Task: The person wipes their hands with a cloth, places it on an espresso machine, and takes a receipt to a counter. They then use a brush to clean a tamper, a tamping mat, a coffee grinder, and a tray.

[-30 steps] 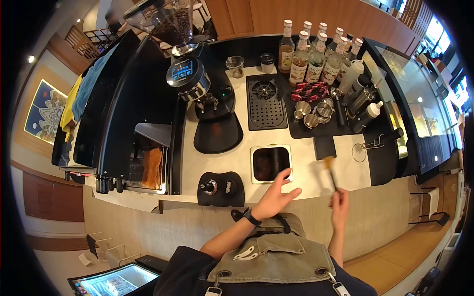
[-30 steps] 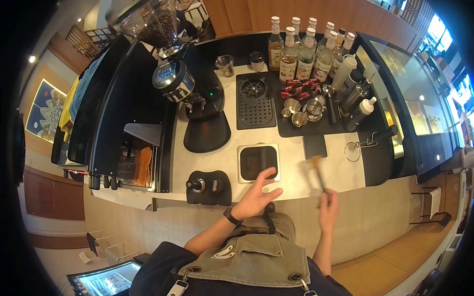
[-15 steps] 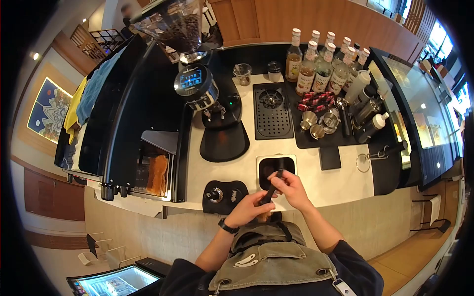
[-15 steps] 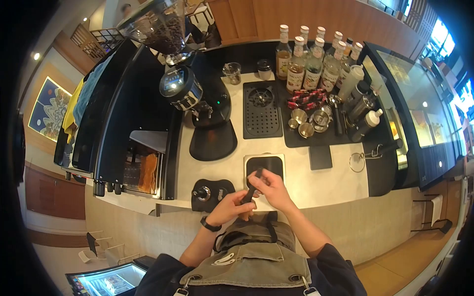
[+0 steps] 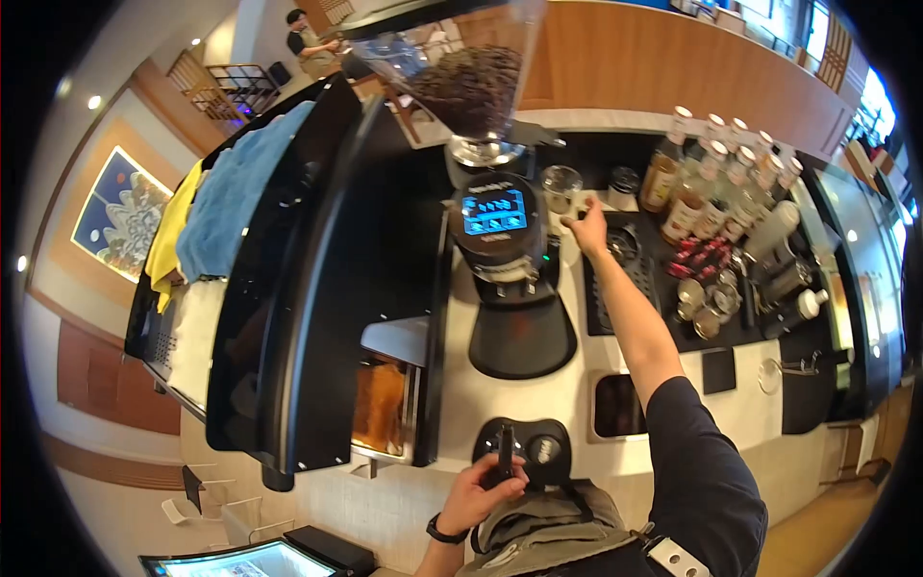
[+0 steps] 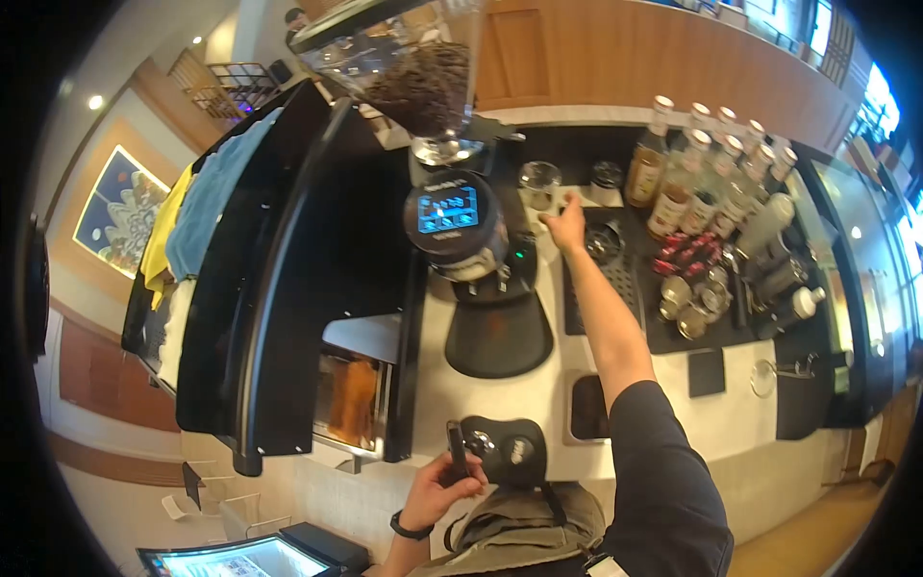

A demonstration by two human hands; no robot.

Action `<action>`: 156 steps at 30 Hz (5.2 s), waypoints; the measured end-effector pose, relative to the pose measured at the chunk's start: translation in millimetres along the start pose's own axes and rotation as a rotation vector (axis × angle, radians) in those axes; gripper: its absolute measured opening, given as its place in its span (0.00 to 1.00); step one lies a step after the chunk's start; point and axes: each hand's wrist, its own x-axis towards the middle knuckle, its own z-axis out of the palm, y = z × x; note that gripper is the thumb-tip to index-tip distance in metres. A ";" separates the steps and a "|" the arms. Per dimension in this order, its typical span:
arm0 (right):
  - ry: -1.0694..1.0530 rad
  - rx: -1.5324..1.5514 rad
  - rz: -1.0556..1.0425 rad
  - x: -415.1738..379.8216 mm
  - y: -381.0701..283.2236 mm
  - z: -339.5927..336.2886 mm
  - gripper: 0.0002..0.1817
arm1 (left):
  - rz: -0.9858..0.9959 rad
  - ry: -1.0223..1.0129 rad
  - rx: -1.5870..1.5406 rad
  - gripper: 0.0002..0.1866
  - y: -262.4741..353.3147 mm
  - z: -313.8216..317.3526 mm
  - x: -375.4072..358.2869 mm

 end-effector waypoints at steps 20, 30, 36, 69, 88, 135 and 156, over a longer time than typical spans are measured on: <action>0.277 0.128 0.081 34.1 7.5 28.4 0.43 | 0.088 0.028 -0.120 0.19 -5.0 -42.2 29.9; 0.293 0.054 0.051 38.8 17.4 16.9 0.45 | 0.077 0.046 -0.094 0.19 -3.9 -35.8 31.4; 0.276 -0.058 -0.006 0.4 22.8 -1.9 0.44 | 0.074 0.045 -0.125 0.19 -1.0 -33.0 26.2; -0.678 0.830 0.220 90.7 -137.3 28.2 0.21 | -0.044 0.742 -0.509 0.12 -54.5 -28.5 221.2; -0.355 0.772 0.093 95.7 -147.9 26.3 0.21 | -0.095 0.757 -0.364 0.12 -54.4 -17.2 254.8; -0.254 -0.008 0.056 -269.8 -2.6 -114.9 0.25 | 0.102 0.685 -0.207 0.12 -78.9 -21.9 259.6; -0.053 0.834 0.177 -345.6 -123.9 -188.6 0.12 | 0.446 0.187 0.450 0.30 0.6 -1.5 -19.3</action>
